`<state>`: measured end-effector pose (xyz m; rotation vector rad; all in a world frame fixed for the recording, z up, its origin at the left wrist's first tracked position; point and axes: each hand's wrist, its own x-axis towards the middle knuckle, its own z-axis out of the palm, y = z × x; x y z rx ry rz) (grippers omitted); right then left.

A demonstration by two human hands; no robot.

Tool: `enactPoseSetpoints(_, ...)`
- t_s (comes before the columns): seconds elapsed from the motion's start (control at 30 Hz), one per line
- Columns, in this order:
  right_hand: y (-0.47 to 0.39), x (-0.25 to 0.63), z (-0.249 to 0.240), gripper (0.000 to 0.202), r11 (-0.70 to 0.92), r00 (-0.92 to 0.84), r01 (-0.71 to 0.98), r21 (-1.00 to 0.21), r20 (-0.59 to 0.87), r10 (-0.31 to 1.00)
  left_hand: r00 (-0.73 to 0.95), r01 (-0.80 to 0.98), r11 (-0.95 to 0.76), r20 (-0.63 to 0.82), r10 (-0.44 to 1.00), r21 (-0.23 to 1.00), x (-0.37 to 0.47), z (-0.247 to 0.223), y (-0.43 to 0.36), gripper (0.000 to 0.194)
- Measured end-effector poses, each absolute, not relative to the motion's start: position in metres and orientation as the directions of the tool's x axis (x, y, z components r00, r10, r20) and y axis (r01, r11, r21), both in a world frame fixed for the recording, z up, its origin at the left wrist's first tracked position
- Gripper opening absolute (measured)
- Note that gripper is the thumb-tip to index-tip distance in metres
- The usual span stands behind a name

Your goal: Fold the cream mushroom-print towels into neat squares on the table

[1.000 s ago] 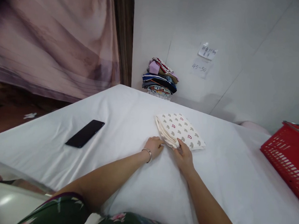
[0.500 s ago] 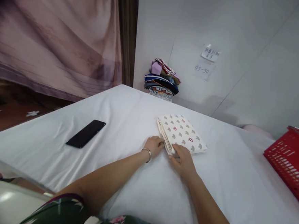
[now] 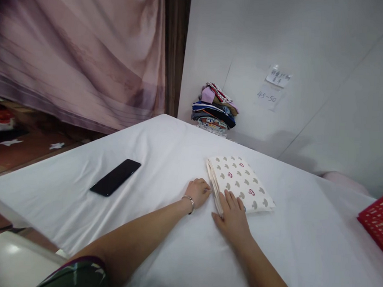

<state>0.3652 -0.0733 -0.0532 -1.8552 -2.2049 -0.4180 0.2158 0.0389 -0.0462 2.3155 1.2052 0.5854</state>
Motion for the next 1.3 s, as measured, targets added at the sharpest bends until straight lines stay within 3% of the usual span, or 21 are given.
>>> enactPoseSetpoints(0.23,-0.083,0.383,-0.045,0.062,0.307,-0.318,0.948,0.083,0.305,0.898,0.442,0.672,-0.405,0.103,0.891,0.619,0.209,-0.039,0.062,0.021)
enactPoseSetpoints(0.5,-0.084,0.383,-0.055,0.067,0.322,-0.351,0.936,0.140,0.400,0.847,0.367,0.741,-0.337,0.070,0.928,0.581,0.221,-0.030,0.119,0.035)
enactPoseSetpoints(0.73,-0.082,0.392,-0.054,0.069,0.350,-0.329,0.935,0.046,0.477,0.815,0.363,0.777,-0.353,0.086,0.928,0.522,0.241,-0.037,0.132,0.027)
enactPoseSetpoints(0.9,-0.082,0.391,-0.057,0.067,0.348,-0.346,0.934,0.083,0.462,0.817,0.344,0.782,-0.336,0.086,0.935,0.525,0.250,-0.040,0.138,0.031)
enactPoseSetpoints(1.3,-0.080,0.392,-0.059,0.061,0.367,-0.363,0.924,0.104,0.533,0.764,0.301,0.766,-0.273,0.049,0.952,0.582,0.253,-0.036,0.156,0.016)
